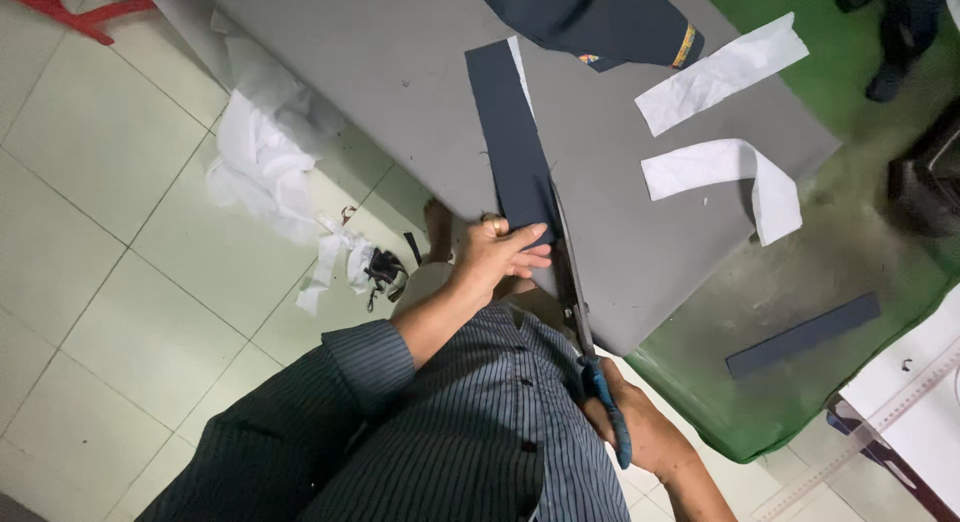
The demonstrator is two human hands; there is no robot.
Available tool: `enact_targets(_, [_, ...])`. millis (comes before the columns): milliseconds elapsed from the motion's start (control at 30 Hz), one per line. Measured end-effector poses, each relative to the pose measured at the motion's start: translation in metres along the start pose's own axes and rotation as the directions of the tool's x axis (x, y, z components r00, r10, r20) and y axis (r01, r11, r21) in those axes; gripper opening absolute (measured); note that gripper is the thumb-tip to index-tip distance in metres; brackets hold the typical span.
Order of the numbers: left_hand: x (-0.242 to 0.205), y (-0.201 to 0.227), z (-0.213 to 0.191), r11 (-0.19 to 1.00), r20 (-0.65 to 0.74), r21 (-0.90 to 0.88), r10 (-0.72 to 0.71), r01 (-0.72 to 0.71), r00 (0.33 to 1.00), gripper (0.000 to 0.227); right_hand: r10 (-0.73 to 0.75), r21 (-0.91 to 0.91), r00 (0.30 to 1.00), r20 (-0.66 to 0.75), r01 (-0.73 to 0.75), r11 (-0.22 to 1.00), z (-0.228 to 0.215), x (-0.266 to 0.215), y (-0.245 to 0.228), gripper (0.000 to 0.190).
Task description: The person cuts a strip of dark fabric with shears, places a white paper strip on it, and irons the assembly. They then trim the paper, fold the fabric, and iron it again using a wooden block to press the fold.
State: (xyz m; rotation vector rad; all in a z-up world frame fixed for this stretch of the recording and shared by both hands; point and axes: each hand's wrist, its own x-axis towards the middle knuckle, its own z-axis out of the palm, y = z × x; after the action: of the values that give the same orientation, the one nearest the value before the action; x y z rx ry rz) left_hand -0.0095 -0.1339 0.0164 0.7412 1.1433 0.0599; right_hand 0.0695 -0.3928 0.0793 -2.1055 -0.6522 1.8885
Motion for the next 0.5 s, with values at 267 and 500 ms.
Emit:
enact_targets(267, [-0.007,0.005,0.001,1.000,0.016,0.003,-0.006,0.006,1.000,0.037,0.142,0.054,0.988,0.055,-0.145,0.988,-0.018,-0.026,-0.045,0.017])
enact_targets(500, [-0.006,0.007,0.000,0.996,0.027,-0.037,-0.075,0.076,0.997,0.049,0.147,-0.041,0.989,0.008,-0.147,0.988,-0.026,0.004,-0.038,0.016])
